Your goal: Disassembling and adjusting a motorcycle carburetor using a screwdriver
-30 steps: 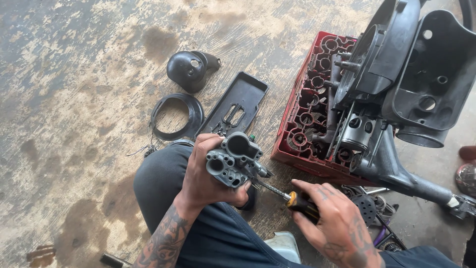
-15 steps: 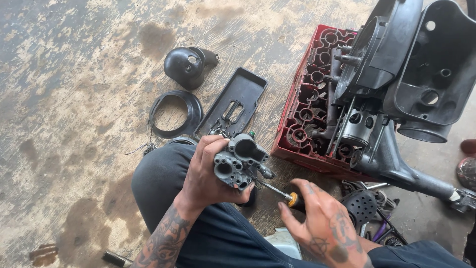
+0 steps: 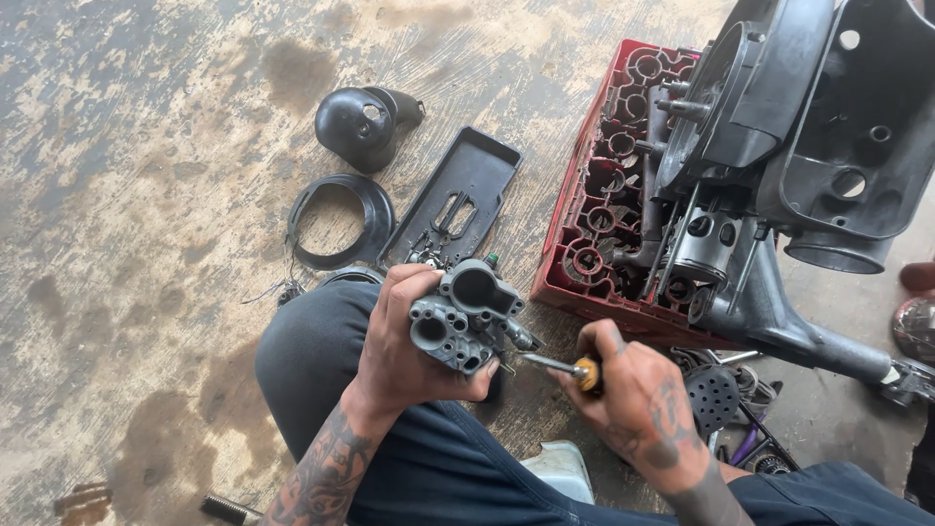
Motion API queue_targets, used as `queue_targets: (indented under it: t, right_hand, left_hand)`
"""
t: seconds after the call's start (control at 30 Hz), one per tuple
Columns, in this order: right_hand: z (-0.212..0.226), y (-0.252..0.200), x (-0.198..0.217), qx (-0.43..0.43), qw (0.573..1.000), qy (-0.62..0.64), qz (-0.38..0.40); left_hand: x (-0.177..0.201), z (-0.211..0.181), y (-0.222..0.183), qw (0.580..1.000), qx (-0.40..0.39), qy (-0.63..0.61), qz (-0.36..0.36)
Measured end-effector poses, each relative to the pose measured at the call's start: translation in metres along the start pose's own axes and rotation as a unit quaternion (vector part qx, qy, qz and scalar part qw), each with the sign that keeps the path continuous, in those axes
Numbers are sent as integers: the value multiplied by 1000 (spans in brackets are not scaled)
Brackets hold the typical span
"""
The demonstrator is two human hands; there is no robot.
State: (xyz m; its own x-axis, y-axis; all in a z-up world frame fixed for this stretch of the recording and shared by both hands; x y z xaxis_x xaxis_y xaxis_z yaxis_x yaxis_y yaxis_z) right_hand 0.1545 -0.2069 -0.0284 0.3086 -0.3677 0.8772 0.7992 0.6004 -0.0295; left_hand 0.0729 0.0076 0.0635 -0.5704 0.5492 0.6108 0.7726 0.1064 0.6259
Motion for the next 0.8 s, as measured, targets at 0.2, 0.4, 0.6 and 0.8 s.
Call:
queue_targets:
  t: [0.2, 0.4, 0.6, 0.8]
  right_hand:
    - [12, 15, -8, -50, 837, 543, 49]
    - [34, 11, -48, -98, 732, 672, 46]
    - [38, 10, -44, -75, 704, 705, 22]
    - [25, 7, -50, -111, 721, 684, 22]
  left_hand:
    - [2, -2, 3, 1000, 2, 16, -17]
    - [-8, -13, -2, 998, -48, 26, -2]
    - [-12, -15, -2, 998, -58, 17, 12]
    - [-15, -20, 3, 998, -61, 4, 17]
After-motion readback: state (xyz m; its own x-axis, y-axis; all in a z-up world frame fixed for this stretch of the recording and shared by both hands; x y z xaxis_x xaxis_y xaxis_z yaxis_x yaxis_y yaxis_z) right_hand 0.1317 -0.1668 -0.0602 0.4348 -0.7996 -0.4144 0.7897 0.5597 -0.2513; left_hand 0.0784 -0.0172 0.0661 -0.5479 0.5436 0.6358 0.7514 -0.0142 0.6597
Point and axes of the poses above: each hand's wrist, its own y-axis towards the middle knuckle, its own x-axis out of the back of the hand, z = x × y, the point moved 10 cm from there along y, towards the middle knuckle, and after that the axes turned 7 degrees about y, right-handed, at the moved point
